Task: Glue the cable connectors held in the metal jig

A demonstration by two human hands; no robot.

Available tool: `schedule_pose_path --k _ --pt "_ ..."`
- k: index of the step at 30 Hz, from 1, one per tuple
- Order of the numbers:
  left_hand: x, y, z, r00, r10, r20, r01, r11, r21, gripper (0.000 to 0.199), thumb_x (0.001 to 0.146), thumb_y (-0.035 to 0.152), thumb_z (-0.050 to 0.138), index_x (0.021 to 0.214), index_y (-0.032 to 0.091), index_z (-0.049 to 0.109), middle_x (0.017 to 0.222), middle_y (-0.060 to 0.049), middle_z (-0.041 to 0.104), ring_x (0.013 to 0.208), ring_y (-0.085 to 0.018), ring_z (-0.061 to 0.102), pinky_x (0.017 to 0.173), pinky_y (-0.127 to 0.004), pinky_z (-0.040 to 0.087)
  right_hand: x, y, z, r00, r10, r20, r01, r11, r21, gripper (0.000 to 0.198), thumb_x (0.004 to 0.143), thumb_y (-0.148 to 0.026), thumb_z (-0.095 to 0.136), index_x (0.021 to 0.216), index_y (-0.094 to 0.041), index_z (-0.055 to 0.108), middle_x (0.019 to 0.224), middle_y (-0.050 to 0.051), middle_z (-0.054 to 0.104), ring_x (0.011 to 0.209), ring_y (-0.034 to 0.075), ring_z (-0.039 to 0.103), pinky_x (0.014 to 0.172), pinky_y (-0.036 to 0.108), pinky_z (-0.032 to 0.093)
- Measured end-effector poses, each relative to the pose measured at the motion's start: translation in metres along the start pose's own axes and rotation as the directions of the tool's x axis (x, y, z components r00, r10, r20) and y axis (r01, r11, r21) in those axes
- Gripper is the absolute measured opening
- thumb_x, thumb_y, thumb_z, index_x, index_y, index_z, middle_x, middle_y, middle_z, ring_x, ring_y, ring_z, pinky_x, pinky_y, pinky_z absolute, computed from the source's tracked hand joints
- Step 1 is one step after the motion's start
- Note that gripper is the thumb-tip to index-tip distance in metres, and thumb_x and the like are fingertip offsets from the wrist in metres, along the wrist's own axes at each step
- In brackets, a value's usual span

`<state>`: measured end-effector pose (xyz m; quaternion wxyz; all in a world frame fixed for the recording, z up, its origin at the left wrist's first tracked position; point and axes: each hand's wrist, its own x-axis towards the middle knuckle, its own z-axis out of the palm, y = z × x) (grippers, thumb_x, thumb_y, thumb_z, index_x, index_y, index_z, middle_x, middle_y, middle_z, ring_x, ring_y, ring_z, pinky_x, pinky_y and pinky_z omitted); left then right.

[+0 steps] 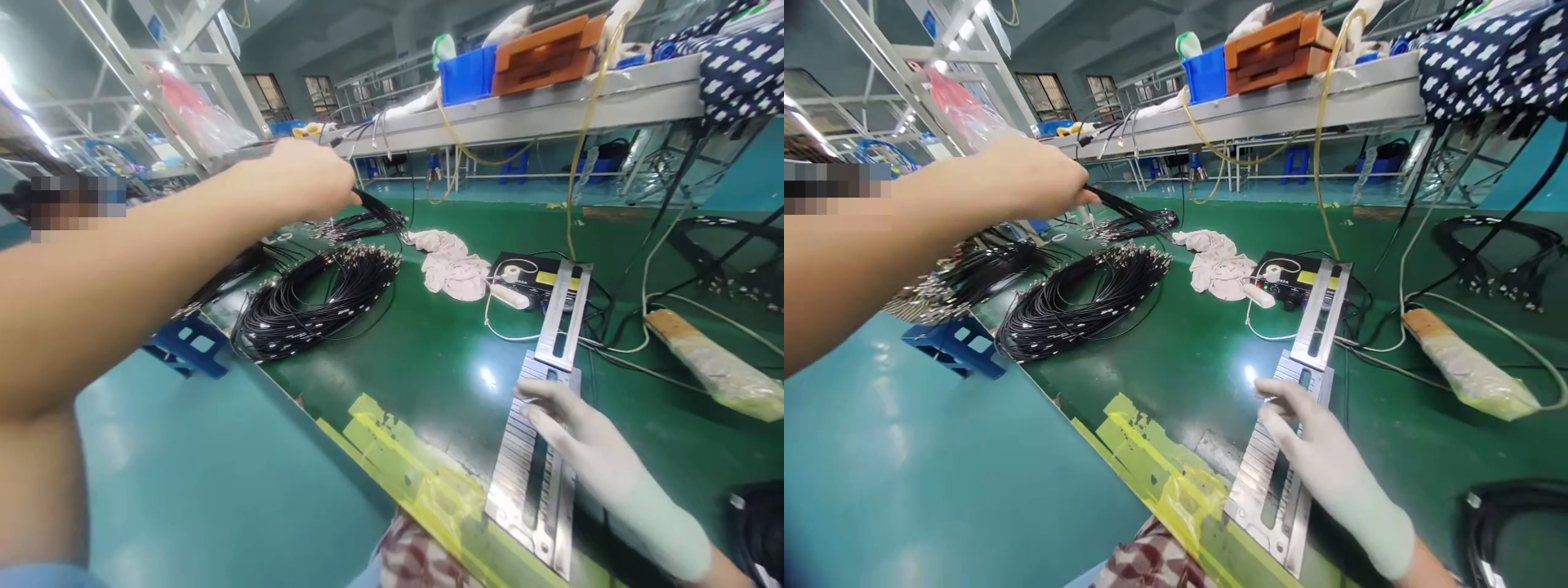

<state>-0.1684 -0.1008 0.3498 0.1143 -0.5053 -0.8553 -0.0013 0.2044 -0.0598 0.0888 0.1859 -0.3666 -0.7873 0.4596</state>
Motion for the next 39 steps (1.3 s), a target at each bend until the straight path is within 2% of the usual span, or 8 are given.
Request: schedule_pose_path --k 3,6,9,12,17,22,29,39 --pt "-0.053 0.025 0.036 0.941 0.072 0.33 -0.006 0.981 -0.195 0.054 0.08 0.063 0.063 0.067 0.011 0.057 0.082 -0.008 0.058 0.114 -0.041 0.059 0.094 -0.05 0.043 0.017 0.003 0.026 0.98 0.061 0.189 -0.126 0.927 0.354 0.057 0.084 -0.069 0.059 0.118 -0.023 0.063 0.123 0.013 0.067 0.108 0.03 0.066 0.098 0.049 0.053" --pt "-0.127 0.054 0.114 0.763 0.238 0.601 0.071 0.893 -0.444 0.051 0.084 0.074 0.039 0.074 0.026 0.054 0.065 -0.004 0.059 0.065 -0.021 0.064 0.057 -0.033 0.048 0.025 0.011 0.059 0.917 0.139 0.373 -0.374 0.626 0.685 0.071 0.087 -0.073 0.054 0.132 -0.018 0.052 0.136 0.02 0.057 0.118 0.03 0.062 0.096 0.046 0.055" --pt "-0.195 0.079 0.189 0.636 0.376 0.674 0.138 0.804 -0.578 0.054 0.082 0.079 0.029 0.073 0.028 0.043 0.061 -0.001 0.054 0.053 -0.018 0.056 0.047 -0.032 0.043 0.042 0.014 0.09 0.825 0.241 0.511 -0.564 0.318 0.762 0.074 0.093 -0.071 0.047 0.141 -0.015 0.038 0.138 0.023 0.053 0.12 0.029 0.061 0.092 0.045 0.056" --pt "-0.233 0.095 0.232 0.616 0.469 0.633 0.128 0.733 -0.668 0.05 0.089 0.071 0.023 0.084 0.025 0.043 0.076 -0.003 0.056 0.069 -0.018 0.057 0.063 -0.033 0.05 0.078 0.013 0.108 0.823 0.271 0.499 -0.558 0.227 0.798 0.055 0.099 -0.059 0.047 0.135 -0.019 0.04 0.12 0.016 0.062 0.098 0.022 0.068 0.08 0.039 0.06" --pt "-0.246 0.095 0.246 0.635 0.536 0.556 0.105 0.653 -0.75 0.041 0.098 0.056 0.024 0.101 0.02 0.044 0.1 -0.006 0.056 0.093 -0.021 0.053 0.089 -0.038 0.045 0.125 -0.003 0.115 0.903 0.204 0.379 -0.425 0.286 0.859 0.021 0.099 -0.035 0.055 0.102 -0.014 0.054 0.064 -0.003 0.051 0.043 0.006 0.042 0.042 0.015 0.037" --pt "-0.236 0.091 0.244 0.618 0.589 0.521 0.044 0.636 -0.771 0.036 0.098 0.052 0.031 0.105 0.021 0.047 0.103 -0.006 0.058 0.094 -0.021 0.054 0.088 -0.035 0.044 0.103 -0.04 0.099 0.988 -0.068 0.142 -0.099 0.431 0.897 0.03 0.091 -0.045 0.066 0.098 -0.017 0.057 0.05 -0.011 0.038 0.04 0.005 0.024 0.038 0.016 0.021" --pt "-0.211 0.111 0.249 0.67 0.627 0.398 -0.126 0.624 -0.771 0.037 0.097 0.051 0.035 0.111 0.021 0.053 0.102 -0.007 0.063 0.095 -0.023 0.058 0.086 -0.034 0.044 0.04 -0.053 0.063 0.911 -0.372 -0.179 0.391 0.636 0.666 0.036 0.101 -0.054 0.047 0.106 -0.019 0.055 0.055 -0.009 0.042 0.045 0.007 0.032 0.043 0.02 0.025" --pt "-0.197 0.131 0.263 0.636 0.7 0.325 -0.203 0.558 -0.805 0.026 0.088 0.041 0.055 0.1 0.02 0.064 0.096 -0.005 0.067 0.086 -0.021 0.06 0.078 -0.029 0.044 0.027 -0.004 0.063 0.905 -0.343 -0.253 0.424 0.666 0.613 0.041 0.1 -0.058 0.047 0.108 -0.019 0.055 0.057 -0.007 0.044 0.046 0.008 0.031 0.046 0.023 0.026"
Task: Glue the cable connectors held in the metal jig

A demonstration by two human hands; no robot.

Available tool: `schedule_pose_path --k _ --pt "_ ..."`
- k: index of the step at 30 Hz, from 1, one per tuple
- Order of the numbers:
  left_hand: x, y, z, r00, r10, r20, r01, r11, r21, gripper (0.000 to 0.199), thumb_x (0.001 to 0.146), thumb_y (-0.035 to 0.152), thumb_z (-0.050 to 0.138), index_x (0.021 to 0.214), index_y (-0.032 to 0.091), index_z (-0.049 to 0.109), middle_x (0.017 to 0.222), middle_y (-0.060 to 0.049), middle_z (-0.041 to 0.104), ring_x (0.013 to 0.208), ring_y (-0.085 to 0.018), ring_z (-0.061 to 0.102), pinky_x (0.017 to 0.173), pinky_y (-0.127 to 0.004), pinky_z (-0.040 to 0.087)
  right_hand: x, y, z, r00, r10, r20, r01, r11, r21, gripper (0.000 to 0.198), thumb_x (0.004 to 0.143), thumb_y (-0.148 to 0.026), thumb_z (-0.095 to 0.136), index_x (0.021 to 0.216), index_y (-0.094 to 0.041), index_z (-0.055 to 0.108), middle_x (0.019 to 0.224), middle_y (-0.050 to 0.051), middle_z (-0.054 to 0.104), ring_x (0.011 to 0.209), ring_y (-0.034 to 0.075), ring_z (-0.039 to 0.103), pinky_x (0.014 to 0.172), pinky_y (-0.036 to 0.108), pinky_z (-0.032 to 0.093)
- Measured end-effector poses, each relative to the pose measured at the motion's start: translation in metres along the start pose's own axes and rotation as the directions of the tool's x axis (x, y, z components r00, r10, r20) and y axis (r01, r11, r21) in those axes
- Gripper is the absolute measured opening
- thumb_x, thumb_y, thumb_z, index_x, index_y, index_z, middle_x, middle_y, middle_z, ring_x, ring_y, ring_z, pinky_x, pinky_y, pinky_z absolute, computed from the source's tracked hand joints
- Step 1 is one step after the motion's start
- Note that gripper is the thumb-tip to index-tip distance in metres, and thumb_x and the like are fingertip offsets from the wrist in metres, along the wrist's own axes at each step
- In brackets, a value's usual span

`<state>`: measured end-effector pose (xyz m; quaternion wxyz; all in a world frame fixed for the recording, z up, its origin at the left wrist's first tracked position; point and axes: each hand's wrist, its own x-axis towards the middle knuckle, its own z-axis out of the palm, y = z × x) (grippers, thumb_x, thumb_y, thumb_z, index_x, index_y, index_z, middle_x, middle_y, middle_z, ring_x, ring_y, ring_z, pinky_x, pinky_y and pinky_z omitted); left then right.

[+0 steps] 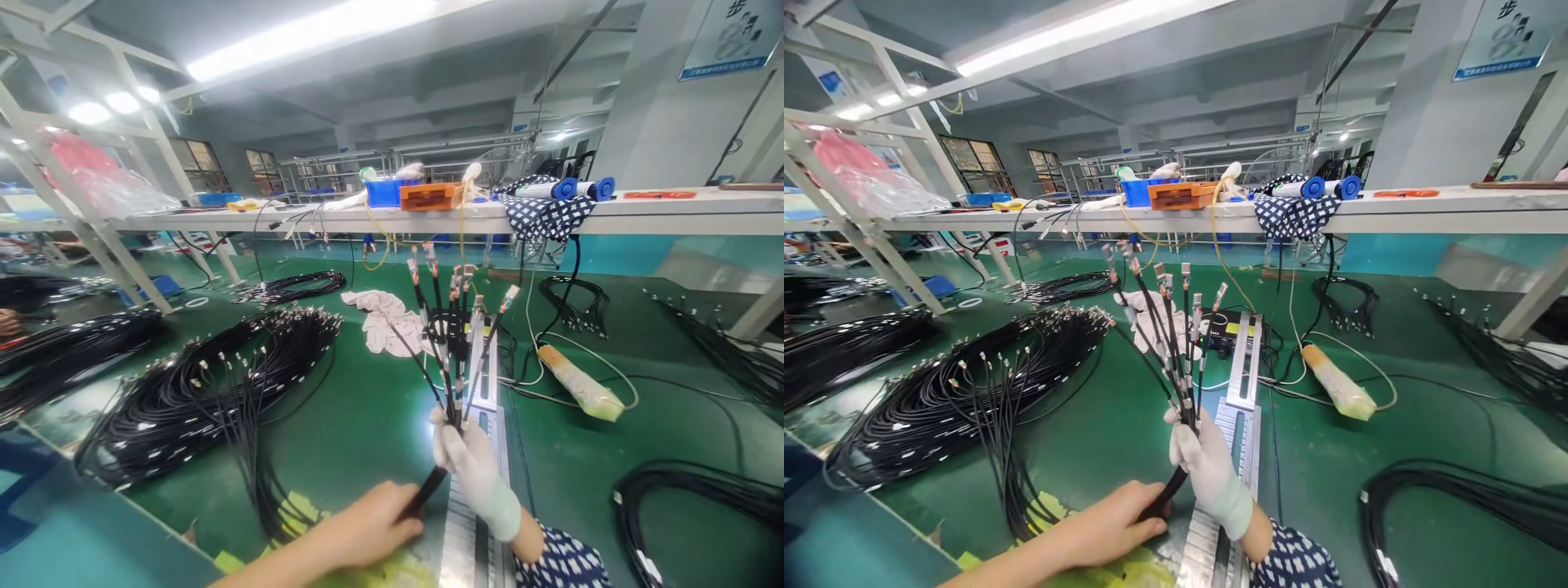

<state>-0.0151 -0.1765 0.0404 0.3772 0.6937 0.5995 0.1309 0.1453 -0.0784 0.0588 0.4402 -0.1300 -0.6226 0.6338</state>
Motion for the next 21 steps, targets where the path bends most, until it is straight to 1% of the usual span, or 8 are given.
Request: schedule_pose_path --k 4,8,10,12,15,17,19,21 --pt "0.004 0.0 -0.009 1.0 0.006 0.004 -0.006 1.0 -0.012 0.037 0.079 0.048 0.069 0.102 0.019 0.065 0.09 -0.003 0.065 0.079 -0.019 0.057 0.072 -0.029 0.043 -0.004 0.002 -0.001 0.998 -0.002 0.059 0.003 1.0 -0.022 0.037 0.101 -0.053 0.047 0.111 -0.019 0.056 0.061 -0.005 0.048 0.049 0.009 0.036 0.048 0.023 0.029" --pt "0.007 0.004 -0.041 0.978 0.154 -0.138 -0.175 0.971 -0.162 0.091 0.061 0.058 0.084 0.138 0.023 0.049 0.122 -0.009 0.061 0.105 -0.026 0.057 0.093 -0.037 0.046 -0.006 0.001 -0.003 0.996 -0.035 0.077 0.047 0.984 -0.171 0.034 0.102 -0.049 0.044 0.098 -0.019 0.057 0.06 -0.005 0.047 0.053 0.01 0.041 0.054 0.025 0.034" --pt "0.007 0.016 -0.064 0.924 0.248 -0.291 -0.324 0.914 -0.247 0.107 0.056 0.061 0.087 0.145 0.024 0.041 0.137 -0.013 0.053 0.12 -0.03 0.052 0.104 -0.043 0.042 -0.006 0.001 -0.005 0.995 -0.035 0.093 0.057 0.968 -0.245 0.033 0.103 -0.048 0.041 0.094 -0.019 0.056 0.061 -0.004 0.048 0.055 0.011 0.043 0.056 0.026 0.036" --pt "0.007 0.038 -0.086 0.823 0.327 -0.465 -0.509 0.789 -0.346 0.11 0.053 0.064 0.087 0.146 0.025 0.042 0.14 -0.015 0.052 0.126 -0.033 0.051 0.108 -0.045 0.041 -0.006 0.001 -0.006 0.995 -0.022 0.095 0.05 0.954 -0.295 0.032 0.103 -0.046 0.04 0.097 -0.019 0.056 0.062 -0.004 0.048 0.056 0.012 0.044 0.057 0.026 0.036" --pt "0.008 0.082 -0.109 0.645 0.336 -0.686 -0.73 0.536 -0.424 0.092 0.057 0.062 0.086 0.135 0.023 0.054 0.121 -0.012 0.064 0.116 -0.03 0.06 0.102 -0.042 0.048 -0.006 0.0 -0.005 0.993 0.008 0.114 0.032 0.939 -0.343 0.031 0.103 -0.044 0.039 0.1 -0.019 0.057 0.064 -0.004 0.05 0.058 0.013 0.047 0.059 0.027 0.038" --pt "0.01 0.109 -0.114 0.547 0.224 -0.806 -0.796 0.438 -0.418 0.062 0.068 0.052 0.084 0.119 0.023 0.064 0.103 -0.007 0.069 0.098 -0.023 0.068 0.092 -0.037 0.054 -0.006 0.0 -0.004 0.993 0.018 0.117 0.025 0.934 -0.356 0.032 0.103 -0.044 0.038 0.099 -0.019 0.057 0.064 -0.003 0.051 0.059 0.013 0.048 0.06 0.027 0.038" --pt "0.014 0.127 -0.113 0.484 0.078 -0.871 -0.817 0.397 -0.419 0.036 0.074 0.044 0.081 0.1 0.021 0.069 0.087 -0.003 0.07 0.079 -0.017 0.068 0.081 -0.032 0.057 -0.007 0.002 -0.004 0.995 0.02 0.097 0.016 0.934 -0.357 0.033 0.103 -0.045 0.038 0.095 -0.019 0.056 0.064 -0.003 0.051 0.059 0.013 0.047 0.06 0.028 0.038" --pt "0.019 0.134 -0.109 0.46 -0.022 -0.888 -0.812 0.393 -0.43 0.028 0.074 0.041 0.081 0.085 0.019 0.069 0.079 -0.001 0.068 0.071 -0.015 0.067 0.075 -0.03 0.057 -0.008 0.005 -0.006 0.997 0.029 0.067 -0.003 0.937 -0.35 0.034 0.103 -0.047 0.038 0.089 -0.02 0.054 0.064 -0.003 0.05 0.058 0.013 0.045 0.058 0.028 0.037"
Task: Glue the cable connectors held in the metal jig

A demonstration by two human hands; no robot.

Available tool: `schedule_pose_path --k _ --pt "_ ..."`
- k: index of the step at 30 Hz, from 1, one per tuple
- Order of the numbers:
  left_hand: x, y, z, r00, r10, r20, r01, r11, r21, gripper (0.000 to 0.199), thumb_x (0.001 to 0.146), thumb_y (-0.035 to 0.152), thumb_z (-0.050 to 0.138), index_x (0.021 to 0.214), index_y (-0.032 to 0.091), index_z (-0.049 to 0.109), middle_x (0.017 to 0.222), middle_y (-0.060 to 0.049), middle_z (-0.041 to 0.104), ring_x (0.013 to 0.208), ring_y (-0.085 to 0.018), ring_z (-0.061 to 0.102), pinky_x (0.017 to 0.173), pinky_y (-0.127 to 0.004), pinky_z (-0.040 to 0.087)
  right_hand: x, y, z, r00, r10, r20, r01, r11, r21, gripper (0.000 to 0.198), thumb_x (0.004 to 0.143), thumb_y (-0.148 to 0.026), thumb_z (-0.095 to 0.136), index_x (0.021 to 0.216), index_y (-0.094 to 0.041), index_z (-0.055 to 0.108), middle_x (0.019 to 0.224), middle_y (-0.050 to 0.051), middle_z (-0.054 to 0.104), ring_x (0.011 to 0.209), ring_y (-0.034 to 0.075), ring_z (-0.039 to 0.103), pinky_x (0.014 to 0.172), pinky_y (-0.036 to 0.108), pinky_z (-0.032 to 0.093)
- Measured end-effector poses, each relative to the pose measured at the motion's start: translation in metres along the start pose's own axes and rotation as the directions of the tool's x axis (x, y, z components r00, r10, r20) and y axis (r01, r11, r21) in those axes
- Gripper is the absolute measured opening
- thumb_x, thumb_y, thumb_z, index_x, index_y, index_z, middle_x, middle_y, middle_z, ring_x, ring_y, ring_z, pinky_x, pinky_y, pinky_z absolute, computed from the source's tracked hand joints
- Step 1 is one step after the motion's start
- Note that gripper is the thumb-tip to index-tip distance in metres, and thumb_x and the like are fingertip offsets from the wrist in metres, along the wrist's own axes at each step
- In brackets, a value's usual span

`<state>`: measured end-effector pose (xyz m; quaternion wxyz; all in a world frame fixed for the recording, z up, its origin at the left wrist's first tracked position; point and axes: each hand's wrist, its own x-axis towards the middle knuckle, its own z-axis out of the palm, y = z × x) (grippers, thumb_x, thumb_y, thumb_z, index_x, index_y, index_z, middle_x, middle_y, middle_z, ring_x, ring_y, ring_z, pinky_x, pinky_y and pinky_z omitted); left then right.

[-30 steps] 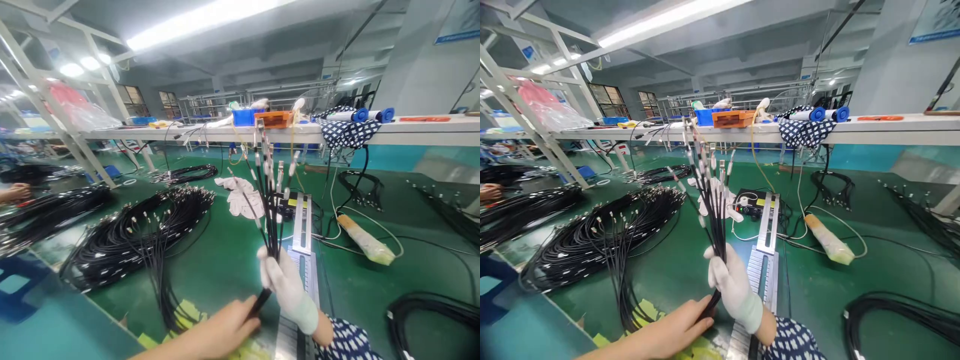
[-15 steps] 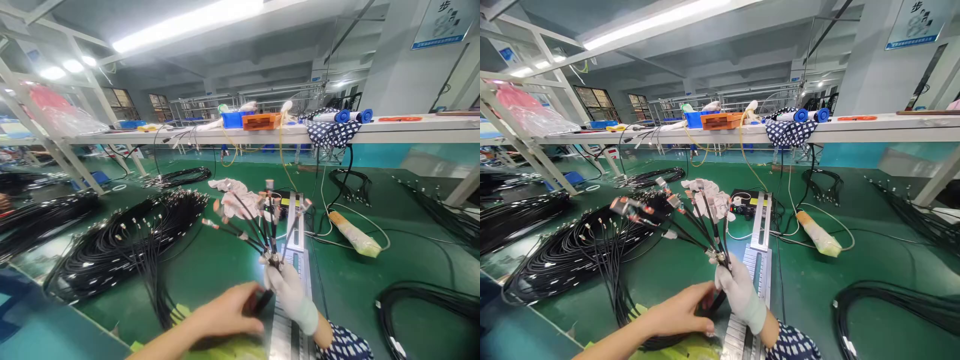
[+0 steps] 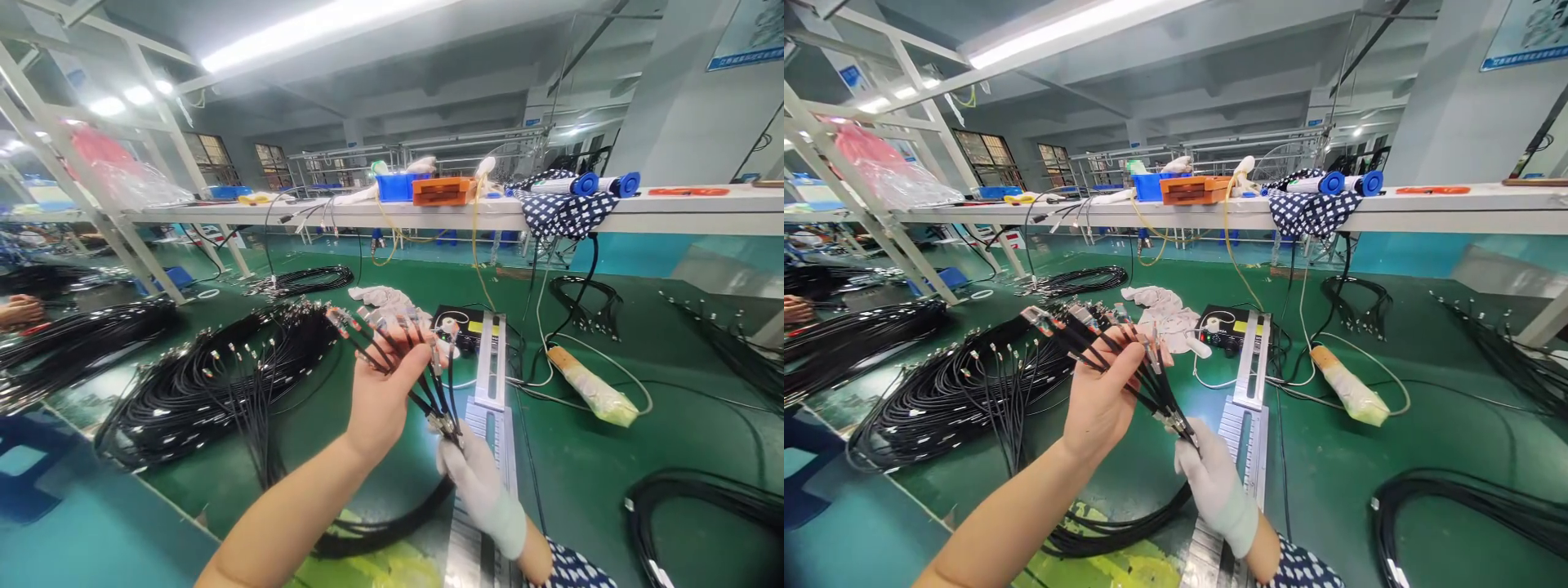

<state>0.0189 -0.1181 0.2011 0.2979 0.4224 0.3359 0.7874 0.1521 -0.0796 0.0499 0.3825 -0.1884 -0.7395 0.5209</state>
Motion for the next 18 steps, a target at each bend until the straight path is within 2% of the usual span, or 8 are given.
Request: schedule_pose_path --k 3,8,11,13,14,16,18 --pt "0.0 -0.009 0.0 1.0 -0.01 -0.008 0.011 1.0 0.029 0.029 0.071 0.041 0.084 0.082 0.018 0.07 0.079 -0.002 0.069 0.075 -0.015 0.067 0.076 -0.029 0.056 -0.002 0.006 -0.001 0.999 0.035 -0.015 -0.035 0.999 0.018 0.037 0.103 -0.051 0.038 0.088 -0.02 0.053 0.065 -0.003 0.05 0.057 0.013 0.043 0.055 0.027 0.035" --pt "-0.004 -0.027 -0.008 0.988 -0.088 0.128 0.072 0.989 0.129 0.025 0.076 0.039 0.08 0.085 0.017 0.071 0.08 -0.002 0.069 0.076 -0.013 0.064 0.076 -0.026 0.053 -0.001 0.005 0.0 0.997 0.074 -0.025 -0.071 0.992 0.108 0.039 0.101 -0.056 0.041 0.098 -0.02 0.055 0.063 -0.004 0.049 0.053 0.012 0.04 0.052 0.026 0.033" --pt "-0.011 -0.036 -0.012 0.952 -0.215 0.217 0.158 0.954 0.254 0.029 0.077 0.043 0.079 0.082 0.015 0.07 0.081 -0.004 0.069 0.078 -0.014 0.063 0.076 -0.026 0.051 0.002 0.004 0.001 0.997 0.066 -0.035 -0.061 0.988 0.142 0.039 0.1 -0.056 0.043 0.087 -0.02 0.053 0.06 -0.004 0.049 0.052 0.012 0.039 0.051 0.026 0.032" --pt "-0.015 -0.039 -0.016 0.918 -0.29 0.272 0.204 0.931 0.303 0.036 0.074 0.045 0.081 0.091 0.015 0.07 0.088 -0.006 0.07 0.083 -0.016 0.064 0.079 -0.028 0.051 0.003 0.006 0.0 0.997 0.065 -0.038 -0.059 0.987 0.147 0.04 0.1 -0.055 0.043 0.08 -0.021 0.051 0.058 -0.003 0.048 0.051 0.012 0.039 0.052 0.027 0.033" --pt "-0.016 -0.039 -0.019 0.911 -0.296 0.288 0.207 0.931 0.301 0.044 0.071 0.045 0.083 0.1 0.016 0.07 0.094 -0.007 0.071 0.088 -0.018 0.065 0.082 -0.029 0.052 0.003 0.007 0.0 0.997 0.068 -0.037 -0.062 0.987 0.148 0.04 0.1 -0.054 0.043 0.079 -0.02 0.051 0.058 -0.003 0.048 0.051 0.012 0.039 0.052 0.027 0.033" --pt "-0.015 -0.038 -0.025 0.93 -0.225 0.292 0.159 0.959 0.234 0.061 0.07 0.051 0.083 0.117 0.017 0.064 0.106 -0.009 0.07 0.099 -0.022 0.065 0.088 -0.032 0.051 0.003 0.009 0.0 0.996 0.081 -0.04 -0.074 0.984 0.159 0.039 0.1 -0.054 0.043 0.086 -0.02 0.055 0.058 -0.004 0.049 0.05 0.011 0.038 0.051 0.026 0.032" --pt "-0.011 -0.035 -0.029 0.958 -0.112 0.265 0.074 0.986 0.15 0.06 0.08 0.059 0.07 0.122 0.017 0.062 0.109 -0.01 0.07 0.101 -0.022 0.065 0.09 -0.033 0.051 0.003 0.01 0.001 0.994 0.103 -0.042 -0.094 0.98 0.175 0.04 0.099 -0.056 0.044 0.098 -0.018 0.057 0.059 -0.004 0.05 0.049 0.011 0.038 0.049 0.025 0.031"
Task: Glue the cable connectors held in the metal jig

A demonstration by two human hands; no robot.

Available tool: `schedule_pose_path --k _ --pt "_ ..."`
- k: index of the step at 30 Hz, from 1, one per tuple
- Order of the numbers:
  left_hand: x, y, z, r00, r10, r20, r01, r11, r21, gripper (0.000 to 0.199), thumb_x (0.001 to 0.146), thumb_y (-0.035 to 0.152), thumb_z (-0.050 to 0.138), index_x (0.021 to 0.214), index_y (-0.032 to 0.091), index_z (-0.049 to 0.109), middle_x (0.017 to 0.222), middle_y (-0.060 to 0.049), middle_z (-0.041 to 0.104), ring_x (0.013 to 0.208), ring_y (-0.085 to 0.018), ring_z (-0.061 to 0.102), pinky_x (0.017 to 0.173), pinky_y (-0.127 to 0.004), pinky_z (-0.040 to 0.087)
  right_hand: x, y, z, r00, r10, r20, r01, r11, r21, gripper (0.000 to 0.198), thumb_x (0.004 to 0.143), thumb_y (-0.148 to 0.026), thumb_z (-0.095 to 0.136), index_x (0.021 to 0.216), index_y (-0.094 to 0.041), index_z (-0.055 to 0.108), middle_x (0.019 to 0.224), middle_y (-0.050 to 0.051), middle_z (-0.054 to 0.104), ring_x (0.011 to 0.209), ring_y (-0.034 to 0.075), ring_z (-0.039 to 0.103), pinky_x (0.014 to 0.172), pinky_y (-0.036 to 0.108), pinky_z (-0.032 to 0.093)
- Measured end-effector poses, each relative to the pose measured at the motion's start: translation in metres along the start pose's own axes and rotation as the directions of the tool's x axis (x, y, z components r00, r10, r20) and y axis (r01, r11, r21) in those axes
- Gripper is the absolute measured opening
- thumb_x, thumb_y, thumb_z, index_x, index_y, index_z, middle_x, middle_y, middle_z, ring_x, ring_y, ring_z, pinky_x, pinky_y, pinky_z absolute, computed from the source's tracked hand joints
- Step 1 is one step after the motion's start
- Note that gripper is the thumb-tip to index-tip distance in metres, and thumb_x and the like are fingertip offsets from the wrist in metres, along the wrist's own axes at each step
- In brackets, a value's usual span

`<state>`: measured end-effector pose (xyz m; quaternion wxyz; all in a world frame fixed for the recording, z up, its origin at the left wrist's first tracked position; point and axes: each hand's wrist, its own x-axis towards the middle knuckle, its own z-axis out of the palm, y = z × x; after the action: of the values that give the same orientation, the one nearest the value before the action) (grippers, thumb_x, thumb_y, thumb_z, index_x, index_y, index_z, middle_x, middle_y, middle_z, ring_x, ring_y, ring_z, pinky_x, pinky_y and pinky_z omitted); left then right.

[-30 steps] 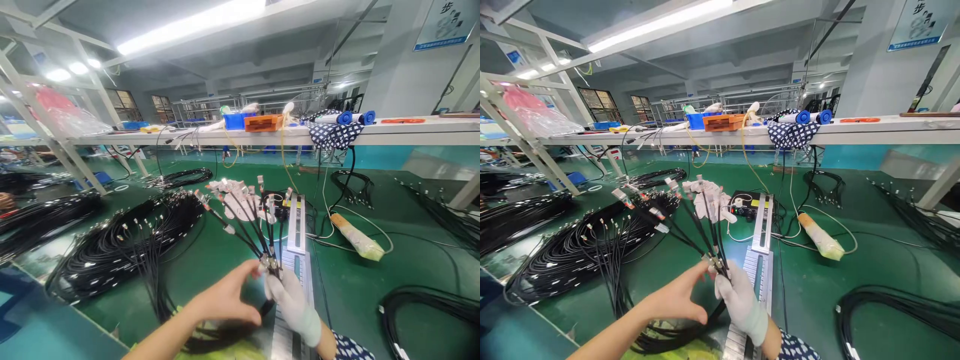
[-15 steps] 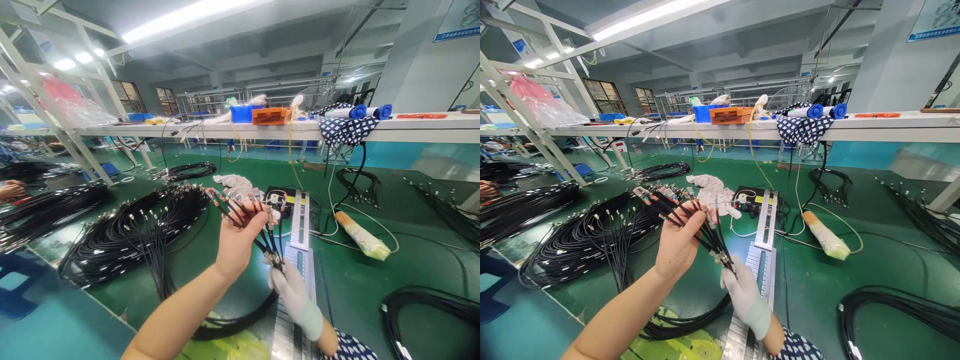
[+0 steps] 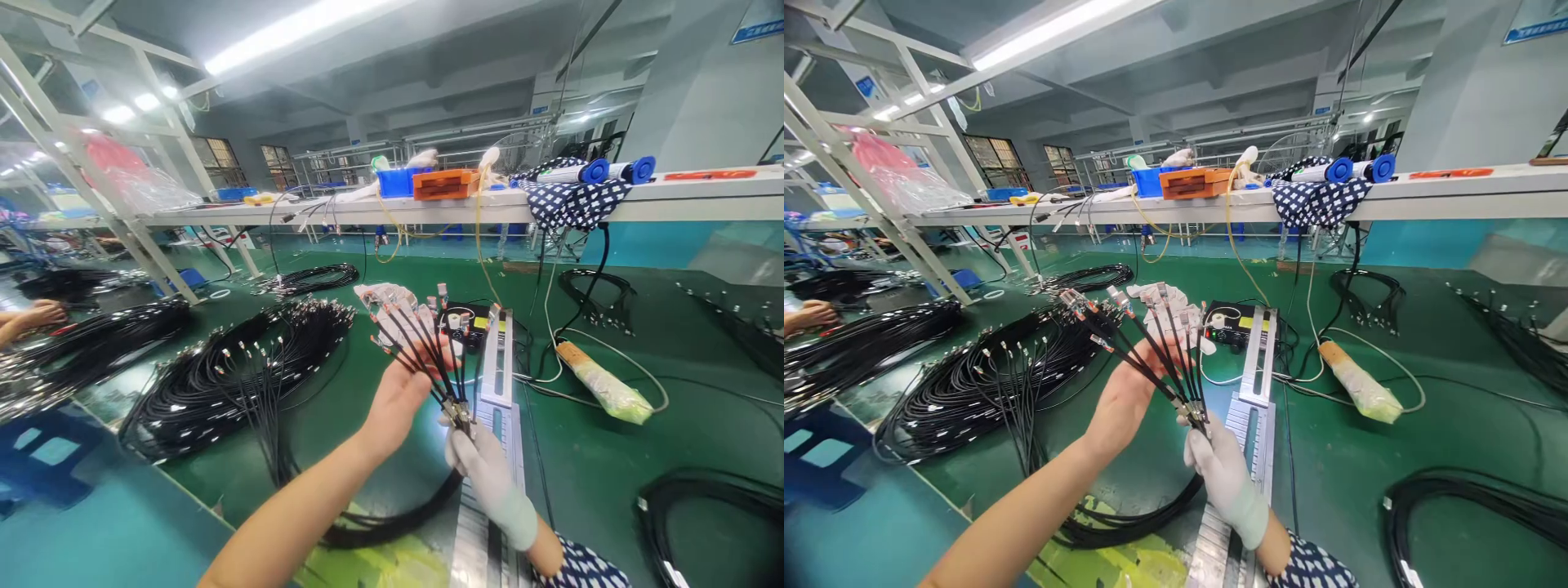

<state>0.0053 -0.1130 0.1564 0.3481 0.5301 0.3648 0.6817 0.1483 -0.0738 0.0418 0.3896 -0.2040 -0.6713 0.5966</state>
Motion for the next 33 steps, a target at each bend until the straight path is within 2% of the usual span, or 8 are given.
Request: schedule_pose_path --k 3,9,12,17,20,22,28,33 --pt "0.004 0.0 0.0 0.999 0.043 -0.032 -0.043 0.999 0.016 0.049 0.094 0.056 0.053 0.114 0.014 0.066 0.099 -0.01 0.072 0.093 -0.021 0.067 0.088 -0.034 0.052 0.001 -0.002 0.0 0.999 0.039 -0.007 -0.039 0.999 0.008 0.043 0.097 -0.059 0.045 0.104 -0.018 0.057 0.059 -0.004 0.051 0.048 0.011 0.038 0.047 0.025 0.03" --pt "-0.018 -0.02 -0.017 0.961 -0.174 0.214 0.12 0.962 0.244 0.05 0.087 0.056 0.063 0.12 0.019 0.067 0.117 -0.011 0.068 0.109 -0.024 0.063 0.098 -0.037 0.049 -0.001 0.003 -0.013 0.991 0.094 -0.093 -0.099 0.993 -0.057 0.046 0.09 -0.059 0.056 0.065 -0.021 0.047 0.049 -0.003 0.042 0.045 0.011 0.034 0.046 0.028 0.027" --pt "-0.045 -0.027 -0.071 0.956 -0.257 -0.142 0.29 0.904 0.313 0.045 0.079 0.054 0.072 0.107 0.019 0.073 0.105 -0.009 0.071 0.1 -0.025 0.065 0.091 -0.036 0.052 -0.001 0.015 -0.023 0.979 0.171 -0.114 -0.167 0.985 0.044 0.038 0.085 -0.054 0.067 0.072 -0.019 0.057 0.047 -0.005 0.039 0.041 0.01 0.033 0.042 0.026 0.023" --pt "-0.097 -0.014 -0.192 0.646 -0.144 -0.75 0.477 0.843 0.249 0.034 0.09 0.039 0.065 0.116 0.017 0.062 0.117 -0.009 0.063 0.105 -0.02 0.061 0.091 -0.038 0.054 0.002 0.027 -0.024 0.943 0.291 -0.159 -0.186 0.861 0.473 0.04 0.075 -0.044 0.08 0.102 -0.019 0.064 0.048 -0.011 0.031 0.035 0.006 0.026 0.038 0.022 0.019" --pt "-0.109 -0.011 -0.235 0.471 -0.219 -0.854 0.553 0.828 0.093 0.039 0.094 0.039 0.059 0.125 0.016 0.056 0.125 -0.01 0.06 0.107 -0.021 0.062 0.091 -0.043 0.056 0.005 0.024 -0.021 0.937 0.315 -0.152 -0.195 0.831 0.52 0.032 0.075 -0.038 0.08 0.097 -0.021 0.066 0.05 -0.011 0.028 0.037 0.005 0.025 0.041 0.022 0.021" --pt "-0.106 -0.014 -0.247 0.419 -0.33 -0.846 0.581 0.813 -0.029 0.039 0.094 0.039 0.06 0.125 0.015 0.057 0.123 -0.01 0.061 0.107 -0.021 0.062 0.09 -0.043 0.056 0.004 0.019 -0.021 0.949 0.294 -0.111 -0.2 0.838 0.507 0.028 0.079 -0.041 0.077 0.096 -0.022 0.067 0.048 -0.01 0.026 0.037 0.006 0.022 0.042 0.023 0.02" --pt "-0.081 -0.011 -0.237 0.496 -0.481 -0.723 0.535 0.825 -0.182 0.031 0.094 0.041 0.059 0.107 0.013 0.062 0.091 -0.002 0.063 0.073 -0.011 0.061 0.065 -0.026 0.054 -0.026 -0.011 -0.035 0.969 0.244 -0.044 -0.193 0.855 0.481 0.03 0.087 -0.054 0.066 0.089 -0.024 0.069 0.042 -0.007 0.026 0.039 0.011 0.024 0.045 0.029 0.021" --pt "-0.078 0.008 -0.22 0.584 -0.436 -0.685 0.457 0.874 -0.167 0.027 0.09 0.033 0.064 0.074 0.015 0.052 0.043 0.012 0.023 0.036 -0.002 0.02 0.041 -0.015 0.027 -0.07 -0.032 -0.058 0.952 0.295 -0.084 -0.235 0.877 0.418 0.031 0.083 -0.054 0.07 0.096 -0.025 0.071 0.047 -0.004 0.037 0.044 0.013 0.031 0.047 0.03 0.028"
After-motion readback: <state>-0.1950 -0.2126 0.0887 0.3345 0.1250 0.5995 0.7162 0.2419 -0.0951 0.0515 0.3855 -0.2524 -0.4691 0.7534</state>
